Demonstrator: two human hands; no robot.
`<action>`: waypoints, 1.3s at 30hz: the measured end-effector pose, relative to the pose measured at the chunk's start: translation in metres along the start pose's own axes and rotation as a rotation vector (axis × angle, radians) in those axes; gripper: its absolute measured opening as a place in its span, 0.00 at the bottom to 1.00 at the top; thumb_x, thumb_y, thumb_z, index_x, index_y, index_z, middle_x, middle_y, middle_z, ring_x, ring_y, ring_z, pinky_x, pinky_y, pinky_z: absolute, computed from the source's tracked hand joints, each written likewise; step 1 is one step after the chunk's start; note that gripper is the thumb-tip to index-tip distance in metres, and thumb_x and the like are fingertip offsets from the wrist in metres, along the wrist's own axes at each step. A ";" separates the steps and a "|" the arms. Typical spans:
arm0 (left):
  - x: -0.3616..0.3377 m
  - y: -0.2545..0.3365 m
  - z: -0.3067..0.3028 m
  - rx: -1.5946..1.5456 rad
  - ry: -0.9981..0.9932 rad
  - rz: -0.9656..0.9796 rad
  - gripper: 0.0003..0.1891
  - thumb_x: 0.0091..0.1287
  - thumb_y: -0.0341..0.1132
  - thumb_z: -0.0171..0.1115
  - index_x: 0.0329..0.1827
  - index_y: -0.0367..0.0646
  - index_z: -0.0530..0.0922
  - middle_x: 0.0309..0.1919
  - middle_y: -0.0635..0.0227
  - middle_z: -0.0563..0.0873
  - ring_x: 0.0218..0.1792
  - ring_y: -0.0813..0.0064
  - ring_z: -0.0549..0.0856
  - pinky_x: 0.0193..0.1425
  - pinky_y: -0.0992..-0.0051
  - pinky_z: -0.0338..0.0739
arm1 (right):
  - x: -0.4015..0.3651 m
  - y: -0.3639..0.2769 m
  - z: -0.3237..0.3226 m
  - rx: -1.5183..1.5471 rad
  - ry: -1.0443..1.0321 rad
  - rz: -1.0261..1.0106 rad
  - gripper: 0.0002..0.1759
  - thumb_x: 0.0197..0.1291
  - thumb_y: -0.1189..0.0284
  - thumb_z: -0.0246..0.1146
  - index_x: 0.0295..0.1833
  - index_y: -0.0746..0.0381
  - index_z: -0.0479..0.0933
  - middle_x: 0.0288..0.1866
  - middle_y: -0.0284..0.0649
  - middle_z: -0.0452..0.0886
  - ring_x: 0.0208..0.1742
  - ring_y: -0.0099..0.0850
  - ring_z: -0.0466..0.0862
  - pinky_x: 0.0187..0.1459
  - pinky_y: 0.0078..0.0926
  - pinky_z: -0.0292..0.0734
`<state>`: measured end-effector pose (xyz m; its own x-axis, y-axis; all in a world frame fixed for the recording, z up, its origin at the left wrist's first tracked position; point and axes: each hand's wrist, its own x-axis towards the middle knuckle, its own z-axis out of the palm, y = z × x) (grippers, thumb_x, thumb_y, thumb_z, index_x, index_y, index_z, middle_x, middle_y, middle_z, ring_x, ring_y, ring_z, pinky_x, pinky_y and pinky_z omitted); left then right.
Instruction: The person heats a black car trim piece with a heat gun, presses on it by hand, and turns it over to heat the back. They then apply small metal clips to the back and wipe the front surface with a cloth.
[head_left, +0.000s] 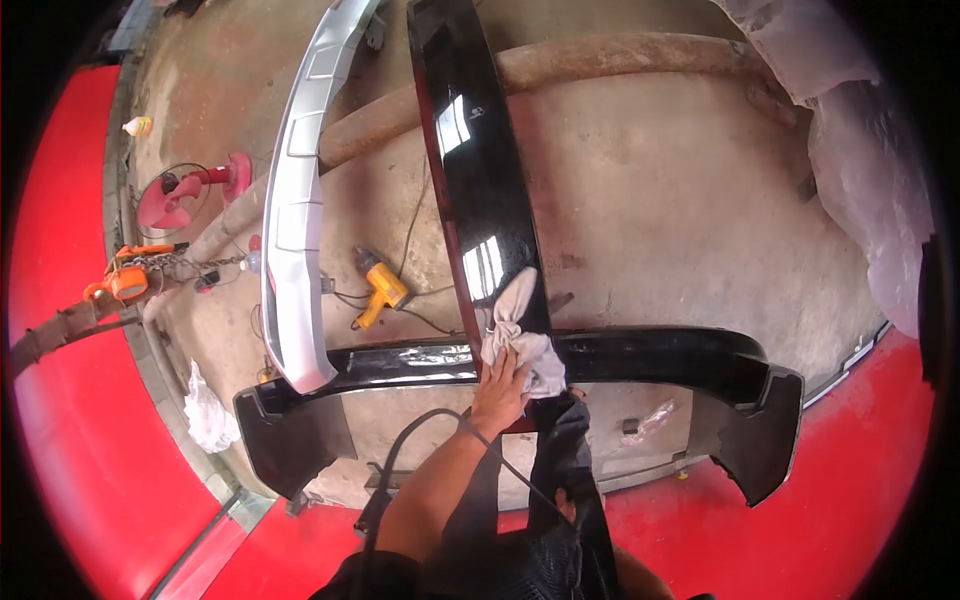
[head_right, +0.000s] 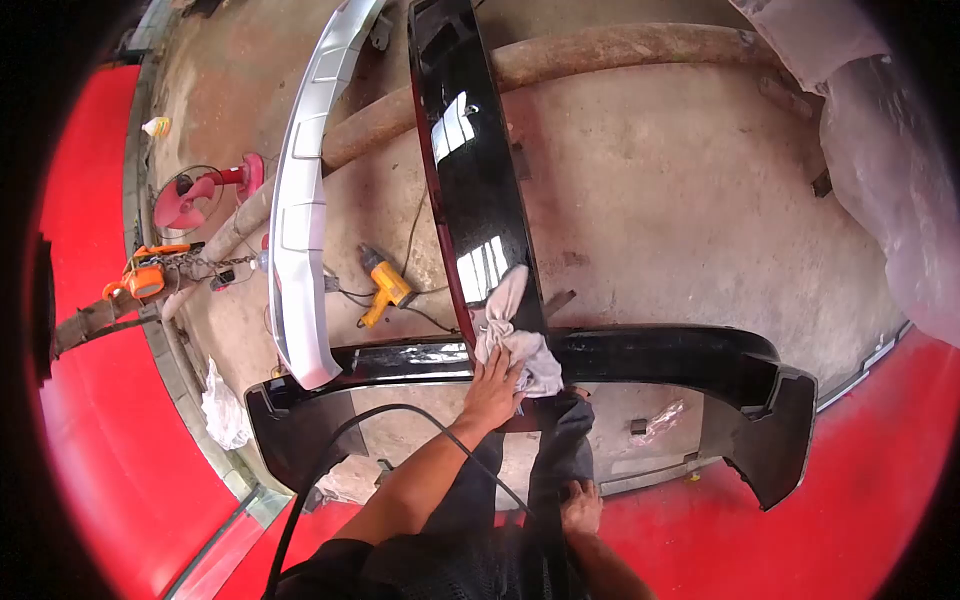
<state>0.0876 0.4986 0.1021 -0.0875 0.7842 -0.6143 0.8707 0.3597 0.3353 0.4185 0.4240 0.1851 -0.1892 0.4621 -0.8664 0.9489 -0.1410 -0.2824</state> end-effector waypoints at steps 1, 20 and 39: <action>-0.006 -0.002 0.003 0.031 -0.014 0.019 0.37 0.73 0.54 0.61 0.82 0.49 0.65 0.81 0.49 0.62 0.84 0.50 0.55 0.84 0.43 0.51 | -0.002 -0.009 -0.008 -0.007 -0.004 0.004 0.21 0.61 0.54 0.67 0.53 0.55 0.84 0.57 0.45 0.79 0.64 0.47 0.78 0.62 0.50 0.73; -0.010 0.004 0.016 -0.028 0.032 0.009 0.36 0.69 0.48 0.66 0.80 0.49 0.68 0.80 0.49 0.63 0.83 0.48 0.57 0.83 0.43 0.50 | 0.003 0.003 0.004 -0.066 0.010 -0.078 0.19 0.63 0.57 0.67 0.54 0.57 0.83 0.59 0.48 0.78 0.61 0.51 0.78 0.61 0.49 0.74; 0.069 -0.021 -0.047 -0.045 0.303 -0.110 0.36 0.70 0.44 0.64 0.81 0.46 0.65 0.80 0.42 0.60 0.81 0.41 0.59 0.81 0.43 0.57 | -0.011 -0.048 -0.021 -0.089 0.059 -0.027 0.19 0.63 0.59 0.68 0.50 0.63 0.84 0.53 0.55 0.82 0.53 0.55 0.83 0.55 0.50 0.78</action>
<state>0.0406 0.5686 0.0867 -0.3259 0.8515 -0.4108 0.8262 0.4677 0.3139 0.3804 0.4439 0.2162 -0.2018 0.5159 -0.8326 0.9629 -0.0508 -0.2649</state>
